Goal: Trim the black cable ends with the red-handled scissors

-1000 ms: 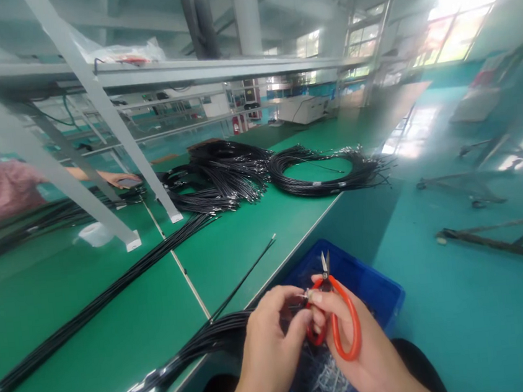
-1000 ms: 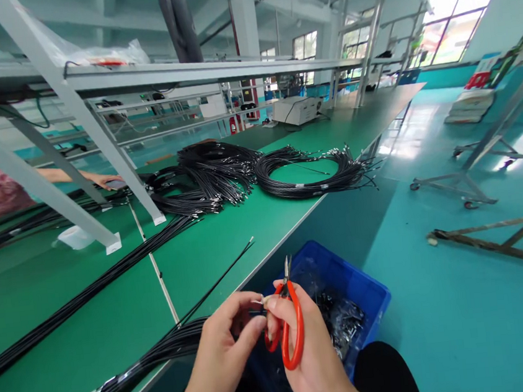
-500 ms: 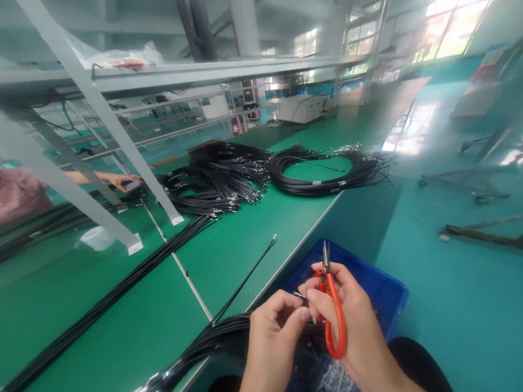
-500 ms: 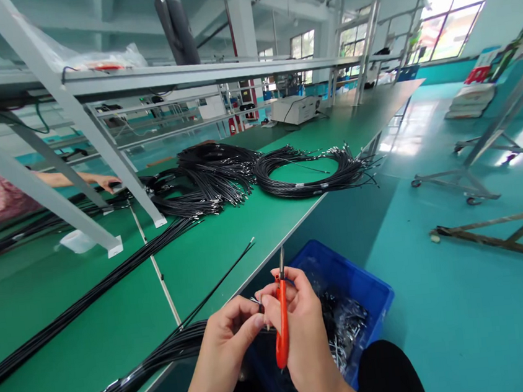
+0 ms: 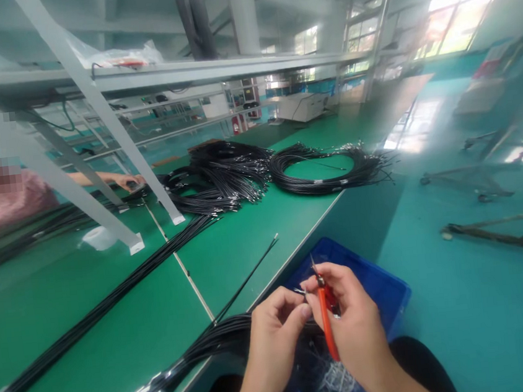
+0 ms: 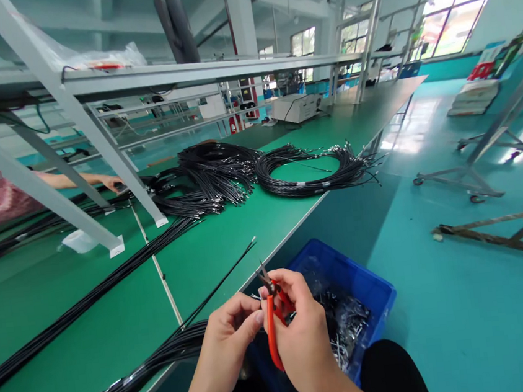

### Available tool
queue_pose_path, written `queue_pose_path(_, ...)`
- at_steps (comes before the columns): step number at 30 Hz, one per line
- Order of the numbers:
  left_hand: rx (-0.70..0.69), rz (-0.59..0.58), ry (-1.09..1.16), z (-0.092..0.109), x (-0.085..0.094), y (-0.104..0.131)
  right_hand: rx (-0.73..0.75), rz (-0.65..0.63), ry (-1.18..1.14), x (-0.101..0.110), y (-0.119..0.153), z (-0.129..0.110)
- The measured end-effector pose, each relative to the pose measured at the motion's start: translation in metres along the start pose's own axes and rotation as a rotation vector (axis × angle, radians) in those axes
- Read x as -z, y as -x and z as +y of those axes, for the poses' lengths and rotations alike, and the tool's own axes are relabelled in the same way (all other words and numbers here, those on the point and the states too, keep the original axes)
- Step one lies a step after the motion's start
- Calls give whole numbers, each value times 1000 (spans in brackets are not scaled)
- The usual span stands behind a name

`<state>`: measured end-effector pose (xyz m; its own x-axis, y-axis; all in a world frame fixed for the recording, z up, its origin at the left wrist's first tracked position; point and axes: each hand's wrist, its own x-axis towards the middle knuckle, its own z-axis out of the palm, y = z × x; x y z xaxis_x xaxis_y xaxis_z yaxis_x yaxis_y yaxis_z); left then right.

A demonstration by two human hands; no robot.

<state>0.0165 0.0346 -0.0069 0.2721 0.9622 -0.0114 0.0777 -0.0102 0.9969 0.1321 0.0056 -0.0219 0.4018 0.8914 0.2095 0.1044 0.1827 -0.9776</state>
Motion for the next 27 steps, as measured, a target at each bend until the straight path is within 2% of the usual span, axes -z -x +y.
queue_pose_path(3,-2,-3,-10,1,-1,1,66,22,109,-1,0,1)
queue_pose_path(10,-9,6,-4,-1,-1,4,507,88,446,4,0,5)
queue_pose_path(13,-8,58,75,-1,1,3,533,85,492,5,4,12)
queue_pose_path(15,-4,76,113,0,4,1,448,70,484,6,7,15)
queue_pose_path(19,22,58,151,2,6,-2,118,27,295,11,13,9)
queue_pose_path(24,-7,75,178,1,5,-2,-215,-246,-145,15,21,-8)
queue_pose_path(27,-30,111,169,1,6,-2,-463,-392,-236,14,24,-11)
